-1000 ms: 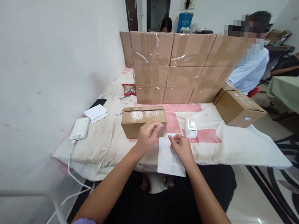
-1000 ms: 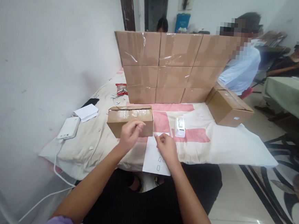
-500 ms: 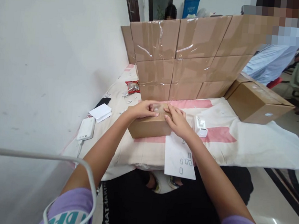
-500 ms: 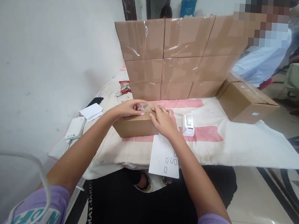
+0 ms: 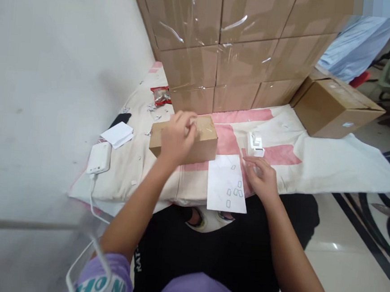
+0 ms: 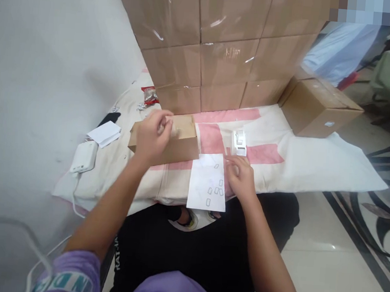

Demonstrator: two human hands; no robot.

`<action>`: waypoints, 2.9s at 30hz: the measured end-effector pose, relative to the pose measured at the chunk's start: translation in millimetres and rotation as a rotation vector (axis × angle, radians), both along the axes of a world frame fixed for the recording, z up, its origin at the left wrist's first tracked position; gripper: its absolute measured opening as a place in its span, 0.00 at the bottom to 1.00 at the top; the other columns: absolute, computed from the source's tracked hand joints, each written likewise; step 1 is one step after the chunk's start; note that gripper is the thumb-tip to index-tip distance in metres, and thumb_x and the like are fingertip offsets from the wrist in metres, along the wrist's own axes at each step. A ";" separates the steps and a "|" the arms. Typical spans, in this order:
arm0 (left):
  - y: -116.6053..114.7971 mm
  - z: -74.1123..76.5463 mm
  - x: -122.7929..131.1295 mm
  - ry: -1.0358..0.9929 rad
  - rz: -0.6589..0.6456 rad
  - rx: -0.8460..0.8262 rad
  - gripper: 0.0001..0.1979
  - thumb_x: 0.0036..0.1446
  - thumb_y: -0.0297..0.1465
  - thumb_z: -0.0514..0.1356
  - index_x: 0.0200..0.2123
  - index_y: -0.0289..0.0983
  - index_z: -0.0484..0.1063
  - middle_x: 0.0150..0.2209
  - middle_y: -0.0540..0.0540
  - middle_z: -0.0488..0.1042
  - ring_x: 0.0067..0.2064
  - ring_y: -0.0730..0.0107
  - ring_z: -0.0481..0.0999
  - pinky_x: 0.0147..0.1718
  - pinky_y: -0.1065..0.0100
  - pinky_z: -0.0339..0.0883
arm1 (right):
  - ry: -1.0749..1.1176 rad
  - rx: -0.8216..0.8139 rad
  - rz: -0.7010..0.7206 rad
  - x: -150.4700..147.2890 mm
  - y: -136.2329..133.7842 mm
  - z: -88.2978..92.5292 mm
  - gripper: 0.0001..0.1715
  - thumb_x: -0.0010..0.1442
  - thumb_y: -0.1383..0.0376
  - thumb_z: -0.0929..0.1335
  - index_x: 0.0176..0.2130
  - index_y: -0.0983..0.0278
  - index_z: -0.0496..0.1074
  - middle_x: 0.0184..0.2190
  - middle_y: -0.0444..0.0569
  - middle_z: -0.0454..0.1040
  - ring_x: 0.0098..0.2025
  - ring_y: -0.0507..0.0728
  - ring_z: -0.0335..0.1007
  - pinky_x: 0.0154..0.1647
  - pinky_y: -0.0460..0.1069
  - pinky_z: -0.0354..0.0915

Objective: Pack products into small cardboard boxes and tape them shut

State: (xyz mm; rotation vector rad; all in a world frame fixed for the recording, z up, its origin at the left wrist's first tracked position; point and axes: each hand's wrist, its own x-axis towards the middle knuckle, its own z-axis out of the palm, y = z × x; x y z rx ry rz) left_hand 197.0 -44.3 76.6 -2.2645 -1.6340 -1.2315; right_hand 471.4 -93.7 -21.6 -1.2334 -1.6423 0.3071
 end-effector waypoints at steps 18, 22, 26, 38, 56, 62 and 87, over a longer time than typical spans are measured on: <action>-10.7 -102.1 85.8 0.311 -0.416 -0.418 0.14 0.70 0.36 0.52 0.46 0.40 0.77 0.48 0.45 0.81 0.46 0.59 0.80 0.40 0.64 0.66 | -0.482 -0.458 0.044 -5.2 -10.3 -2.4 0.38 0.61 0.69 0.64 0.69 0.66 0.61 0.63 0.54 0.70 0.63 0.68 0.57 0.65 0.63 0.51; -1.6 -122.7 81.7 0.314 -0.473 -0.358 0.15 0.69 0.43 0.53 0.43 0.44 0.76 0.45 0.49 0.80 0.44 0.60 0.80 0.35 0.66 0.63 | -0.489 -0.439 0.022 -4.9 -10.1 -4.8 0.38 0.61 0.65 0.65 0.69 0.62 0.59 0.64 0.50 0.69 0.62 0.66 0.56 0.65 0.62 0.51; 6.0 -137.6 84.4 0.269 -0.454 -0.378 0.16 0.69 0.42 0.48 0.40 0.44 0.73 0.41 0.49 0.79 0.39 0.61 0.79 0.29 0.66 0.58 | -0.516 -0.403 -0.021 -4.8 -13.1 -9.3 0.35 0.63 0.64 0.64 0.68 0.58 0.60 0.64 0.46 0.69 0.62 0.65 0.56 0.62 0.61 0.53; -0.6 -124.3 83.5 -0.251 -0.481 -0.349 0.16 0.69 0.42 0.49 0.32 0.40 0.66 0.32 0.49 0.71 0.35 0.65 0.73 0.39 0.67 0.64 | -0.256 -0.167 -0.144 -1.9 1.6 -9.8 0.25 0.65 0.67 0.64 0.60 0.63 0.70 0.52 0.56 0.74 0.56 0.62 0.66 0.59 0.59 0.62; -23.2 -61.0 -28.2 -0.308 0.547 0.397 0.14 0.61 0.43 0.54 0.39 0.38 0.68 0.47 0.38 0.70 0.56 0.51 0.69 0.58 0.48 0.57 | 0.014 -0.096 0.104 -44.3 90.4 23.9 0.13 0.59 0.62 0.68 0.26 0.60 0.62 0.24 0.40 0.66 0.28 0.51 0.61 0.33 0.48 0.60; 6.7 -64.5 -81.3 -0.476 0.495 0.136 0.17 0.70 0.35 0.45 0.47 0.33 0.68 0.44 0.42 0.71 0.48 0.64 0.70 0.52 0.63 0.63 | 0.049 -0.372 0.782 -52.4 104.7 33.4 0.12 0.60 0.56 0.71 0.41 0.60 0.79 0.47 0.50 0.75 0.47 0.56 0.73 0.42 0.51 0.70; 0.7 -111.9 -75.1 -0.899 0.248 -0.014 0.24 0.62 0.55 0.49 0.46 0.41 0.59 0.37 0.48 0.71 0.27 0.73 0.69 0.26 0.71 0.59 | -0.183 0.293 -0.713 82.3 -73.7 94.4 0.52 0.53 0.49 0.75 0.68 0.57 0.56 0.68 0.62 0.56 0.70 0.73 0.56 0.69 0.67 0.58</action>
